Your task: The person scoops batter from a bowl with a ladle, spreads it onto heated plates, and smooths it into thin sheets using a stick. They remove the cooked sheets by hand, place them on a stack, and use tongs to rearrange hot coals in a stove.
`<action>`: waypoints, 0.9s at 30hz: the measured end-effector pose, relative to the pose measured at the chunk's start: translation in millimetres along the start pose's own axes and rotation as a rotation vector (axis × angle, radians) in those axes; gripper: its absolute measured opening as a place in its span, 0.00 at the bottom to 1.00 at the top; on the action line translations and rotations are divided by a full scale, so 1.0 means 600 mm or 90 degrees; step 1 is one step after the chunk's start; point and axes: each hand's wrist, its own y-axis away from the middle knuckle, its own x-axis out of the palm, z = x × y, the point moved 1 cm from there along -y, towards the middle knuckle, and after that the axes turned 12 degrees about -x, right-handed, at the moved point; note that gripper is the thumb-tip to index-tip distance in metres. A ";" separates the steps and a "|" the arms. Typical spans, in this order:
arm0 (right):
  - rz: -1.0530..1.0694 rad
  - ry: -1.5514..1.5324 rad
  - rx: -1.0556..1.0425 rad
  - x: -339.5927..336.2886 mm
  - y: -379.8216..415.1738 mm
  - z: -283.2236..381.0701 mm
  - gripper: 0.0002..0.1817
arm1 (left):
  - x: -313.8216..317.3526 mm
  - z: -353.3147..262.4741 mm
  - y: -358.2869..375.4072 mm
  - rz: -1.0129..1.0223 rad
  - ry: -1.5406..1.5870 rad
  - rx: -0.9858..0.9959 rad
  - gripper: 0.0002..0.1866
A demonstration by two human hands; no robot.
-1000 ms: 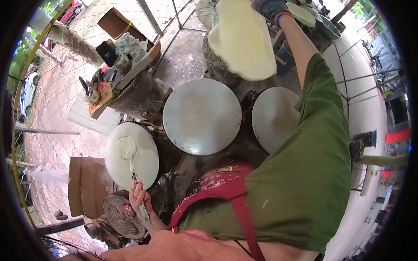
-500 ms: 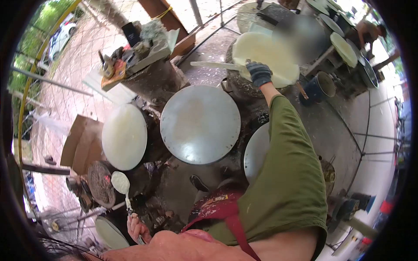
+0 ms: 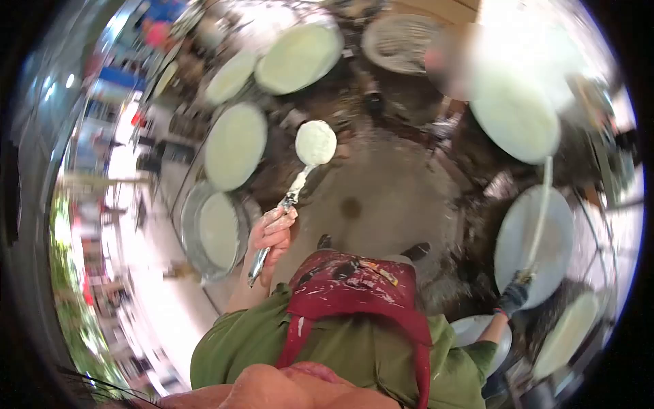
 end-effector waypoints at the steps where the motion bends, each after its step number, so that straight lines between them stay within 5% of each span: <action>1: 0.008 -0.011 -0.131 0.058 0.001 0.049 0.27 | -0.026 -0.027 0.049 -0.004 0.015 0.039 0.17; 3: 0.018 -0.338 -0.304 -0.035 0.065 0.374 0.24 | -0.085 -0.085 0.148 -0.009 0.043 0.095 0.17; 7: 0.197 -0.469 -0.479 -0.033 0.252 0.727 0.21 | -0.272 -0.240 0.381 -0.133 -0.084 0.231 0.16; 11: 0.296 -0.412 -0.651 0.023 0.438 0.955 0.22 | -0.434 -0.384 0.534 -0.682 -0.327 0.316 0.15; 15: 0.398 -0.341 -0.716 0.022 0.552 1.079 0.24 | -0.716 -0.477 0.606 -1.028 -1.172 0.262 0.14; 18: 0.413 -0.277 -0.771 0.039 0.606 1.126 0.25 | -0.734 -0.556 0.580 -0.949 -1.111 -0.009 0.14; 22: 0.448 -0.222 -0.702 0.073 0.621 1.113 0.27 | -0.748 -0.664 0.547 -0.904 -1.219 -0.042 0.16; 25: 0.450 -0.168 -0.690 0.072 0.632 1.114 0.27 | -0.942 -0.666 0.548 -0.822 -1.210 -0.013 0.17; 27: 0.450 -0.147 -0.698 0.077 0.637 1.113 0.28 | -0.958 -0.618 0.561 -0.811 -0.941 -0.068 0.19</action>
